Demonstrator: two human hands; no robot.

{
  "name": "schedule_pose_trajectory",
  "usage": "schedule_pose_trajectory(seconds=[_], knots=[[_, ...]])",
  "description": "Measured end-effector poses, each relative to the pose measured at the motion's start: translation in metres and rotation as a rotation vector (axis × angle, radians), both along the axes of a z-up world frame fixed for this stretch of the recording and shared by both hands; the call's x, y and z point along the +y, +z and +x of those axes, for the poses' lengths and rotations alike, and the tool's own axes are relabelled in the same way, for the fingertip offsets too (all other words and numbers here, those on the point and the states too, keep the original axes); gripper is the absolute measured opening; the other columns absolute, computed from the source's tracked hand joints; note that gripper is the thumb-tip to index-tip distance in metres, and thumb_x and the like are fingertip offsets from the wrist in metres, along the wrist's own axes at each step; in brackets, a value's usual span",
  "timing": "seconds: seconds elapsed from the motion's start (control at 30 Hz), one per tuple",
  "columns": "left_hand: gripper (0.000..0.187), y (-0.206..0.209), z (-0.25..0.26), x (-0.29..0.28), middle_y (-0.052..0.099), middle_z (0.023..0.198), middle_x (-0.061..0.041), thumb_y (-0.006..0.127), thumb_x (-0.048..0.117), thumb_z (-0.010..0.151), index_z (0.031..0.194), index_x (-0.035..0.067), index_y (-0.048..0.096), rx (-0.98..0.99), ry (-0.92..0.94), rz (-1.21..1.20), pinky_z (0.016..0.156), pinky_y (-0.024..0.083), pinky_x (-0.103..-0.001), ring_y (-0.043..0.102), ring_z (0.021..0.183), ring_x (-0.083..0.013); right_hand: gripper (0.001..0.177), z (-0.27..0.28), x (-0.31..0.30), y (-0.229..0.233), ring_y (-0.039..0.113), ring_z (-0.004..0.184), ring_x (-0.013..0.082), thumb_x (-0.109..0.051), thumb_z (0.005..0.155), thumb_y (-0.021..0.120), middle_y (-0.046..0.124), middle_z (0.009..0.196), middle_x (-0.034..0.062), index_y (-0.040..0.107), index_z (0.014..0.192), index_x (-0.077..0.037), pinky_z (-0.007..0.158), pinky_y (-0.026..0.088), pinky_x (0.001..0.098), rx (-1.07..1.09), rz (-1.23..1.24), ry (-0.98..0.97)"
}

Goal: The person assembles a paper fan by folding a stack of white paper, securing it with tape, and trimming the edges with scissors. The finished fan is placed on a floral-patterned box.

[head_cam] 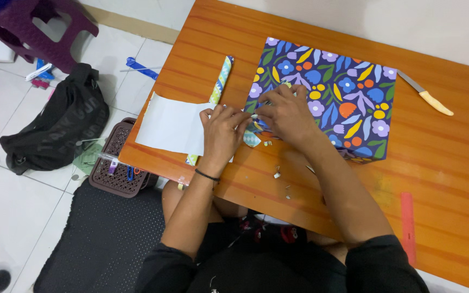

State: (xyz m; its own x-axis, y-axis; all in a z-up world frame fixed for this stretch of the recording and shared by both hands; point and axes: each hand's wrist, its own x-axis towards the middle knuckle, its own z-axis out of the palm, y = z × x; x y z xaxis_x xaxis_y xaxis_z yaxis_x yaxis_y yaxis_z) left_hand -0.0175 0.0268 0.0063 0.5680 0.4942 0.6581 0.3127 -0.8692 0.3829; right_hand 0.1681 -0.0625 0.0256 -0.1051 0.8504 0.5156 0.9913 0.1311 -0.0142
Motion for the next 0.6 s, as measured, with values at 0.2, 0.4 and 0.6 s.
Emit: schedule_pose_trajectory(seconds=[0.2,0.4,0.6], knots=[[0.030,0.002,-0.001,-0.002,0.068,0.092,-0.001,0.084,0.019,0.081,0.109,0.011,0.075,-0.015,-0.019,-0.110,0.089,0.035,-0.043,0.060,0.090,-0.0217,0.043,-0.003,-0.009,0.005,0.057,0.109,0.0243,-0.033,0.078,0.084,0.065,0.113,0.0029,0.071,0.114,-0.012,0.096,0.035,0.0488,0.158,0.003,-0.049],[0.025,0.006,0.000,-0.002,0.068,0.097,-0.001,0.081,0.013,0.085,0.110,0.012,0.077,-0.002,-0.110,-0.055,0.086,0.033,-0.042,0.061,0.093,-0.0197,0.031,0.000,-0.031,-0.003,0.059,0.108,0.0217,-0.031,0.085,0.084,0.065,0.113,-0.0002,0.070,0.109,-0.017,0.098,0.035,0.0449,0.203,-0.017,-0.080],[0.019,0.004,0.004,-0.003,0.068,0.097,0.000,0.079,0.008,0.087,0.104,0.014,0.078,0.019,-0.115,-0.037,0.089,0.034,-0.040,0.061,0.095,-0.0188,0.038,0.002,-0.034,-0.005,0.058,0.108,0.0271,-0.027,0.082,0.081,0.064,0.121,0.0045,0.072,0.116,-0.011,0.094,0.035,0.0448,0.202,0.101,-0.069]])
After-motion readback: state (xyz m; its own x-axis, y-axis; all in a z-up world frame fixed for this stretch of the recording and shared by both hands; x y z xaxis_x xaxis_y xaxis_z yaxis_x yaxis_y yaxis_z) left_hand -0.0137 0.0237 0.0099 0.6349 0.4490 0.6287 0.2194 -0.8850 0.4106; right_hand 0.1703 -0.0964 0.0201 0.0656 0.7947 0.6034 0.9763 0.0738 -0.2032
